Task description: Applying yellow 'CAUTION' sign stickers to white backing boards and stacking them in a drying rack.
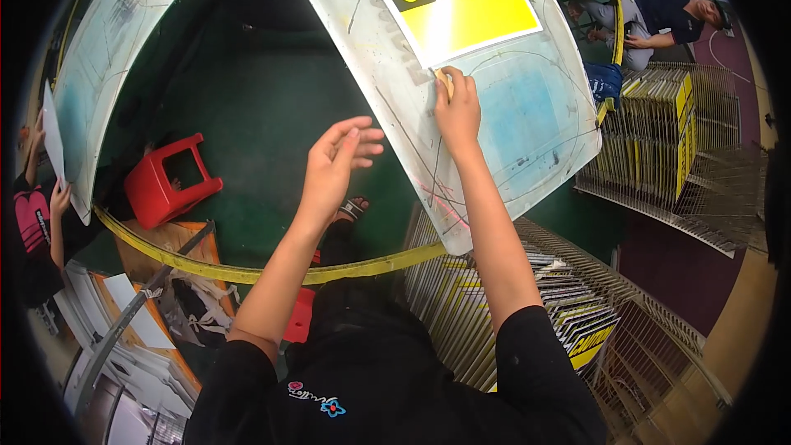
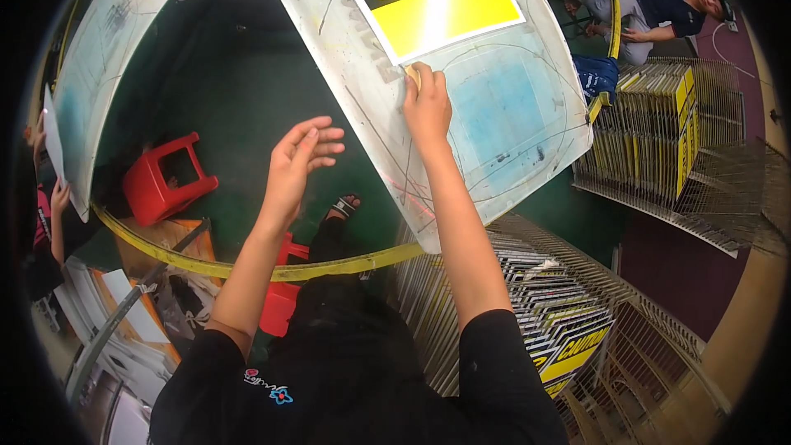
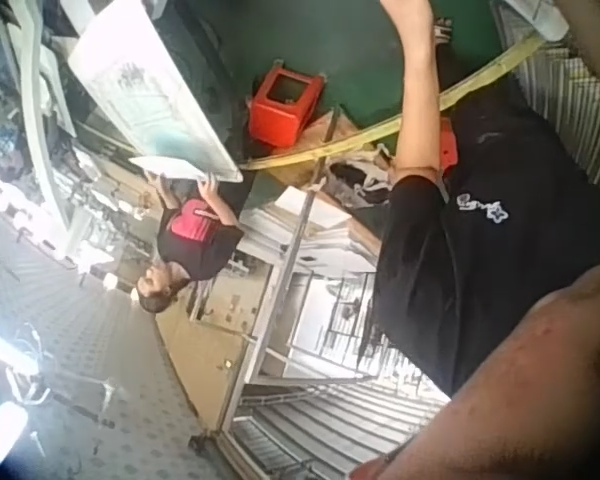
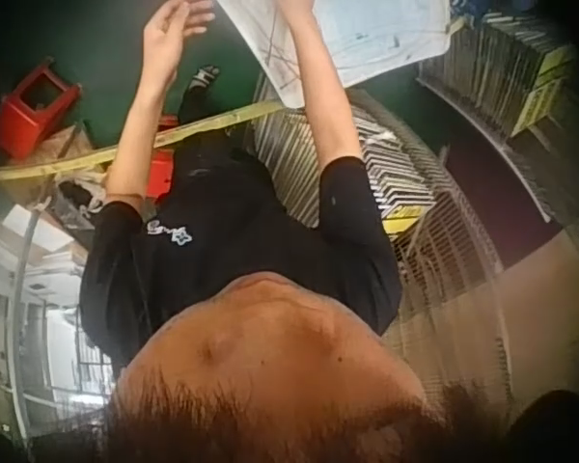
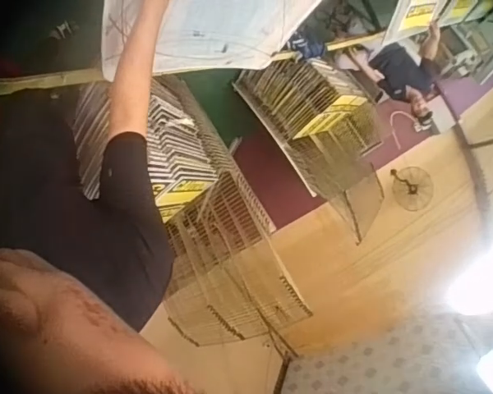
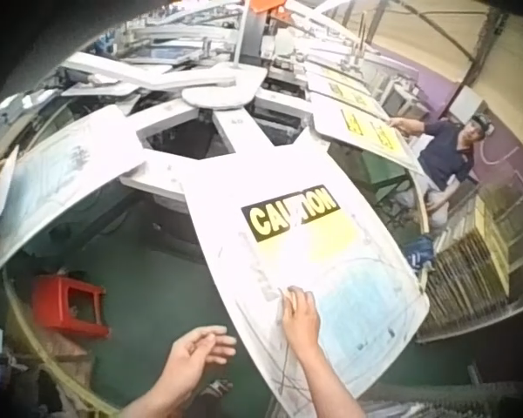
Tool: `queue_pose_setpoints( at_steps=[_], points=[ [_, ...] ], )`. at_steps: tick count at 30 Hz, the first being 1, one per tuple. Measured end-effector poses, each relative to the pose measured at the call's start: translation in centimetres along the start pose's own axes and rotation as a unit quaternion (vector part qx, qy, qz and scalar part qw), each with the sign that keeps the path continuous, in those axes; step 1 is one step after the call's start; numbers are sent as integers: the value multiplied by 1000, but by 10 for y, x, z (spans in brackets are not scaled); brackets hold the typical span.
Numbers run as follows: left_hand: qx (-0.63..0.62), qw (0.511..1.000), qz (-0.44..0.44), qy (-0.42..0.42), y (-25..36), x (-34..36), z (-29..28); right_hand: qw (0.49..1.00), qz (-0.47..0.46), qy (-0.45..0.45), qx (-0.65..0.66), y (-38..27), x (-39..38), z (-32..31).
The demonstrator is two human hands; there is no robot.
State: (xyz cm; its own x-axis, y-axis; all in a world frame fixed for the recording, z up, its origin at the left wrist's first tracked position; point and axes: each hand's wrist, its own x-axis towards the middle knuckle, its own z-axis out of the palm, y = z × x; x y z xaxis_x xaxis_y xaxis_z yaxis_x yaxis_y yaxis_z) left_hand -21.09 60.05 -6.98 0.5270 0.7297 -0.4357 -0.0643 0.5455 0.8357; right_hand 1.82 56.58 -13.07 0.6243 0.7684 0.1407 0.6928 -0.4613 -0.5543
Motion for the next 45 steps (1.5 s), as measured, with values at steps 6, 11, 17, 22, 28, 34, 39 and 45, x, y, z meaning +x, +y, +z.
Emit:
queue_pose_setpoints(
  at_steps=[6,11,17,22,28,34,39,45],
  points=[
    [-16,1000,2,-4,-6,40,7,1000,2,-10,-28,-1,3,3],
    [-41,999,8,-7,-11,81,23,1000,7,-10,-24,1,4,3],
    [-69,997,-26,-36,-23,124,49,1000,-10,11,-1,2,3,7],
    [-138,990,-30,-5,-35,151,72,999,-4,23,44,-2,2,3],
    [-187,982,-13,10,-31,176,112,995,21,45,91,-7,1,-21],
    [-146,980,129,45,-29,181,114,972,122,67,189,-28,-66,-71],
    [-63,964,259,-11,15,132,156,935,201,129,261,-10,-181,-127],
    [38,960,260,-97,47,-63,186,797,299,134,507,-18,-281,-215]
  ],
)
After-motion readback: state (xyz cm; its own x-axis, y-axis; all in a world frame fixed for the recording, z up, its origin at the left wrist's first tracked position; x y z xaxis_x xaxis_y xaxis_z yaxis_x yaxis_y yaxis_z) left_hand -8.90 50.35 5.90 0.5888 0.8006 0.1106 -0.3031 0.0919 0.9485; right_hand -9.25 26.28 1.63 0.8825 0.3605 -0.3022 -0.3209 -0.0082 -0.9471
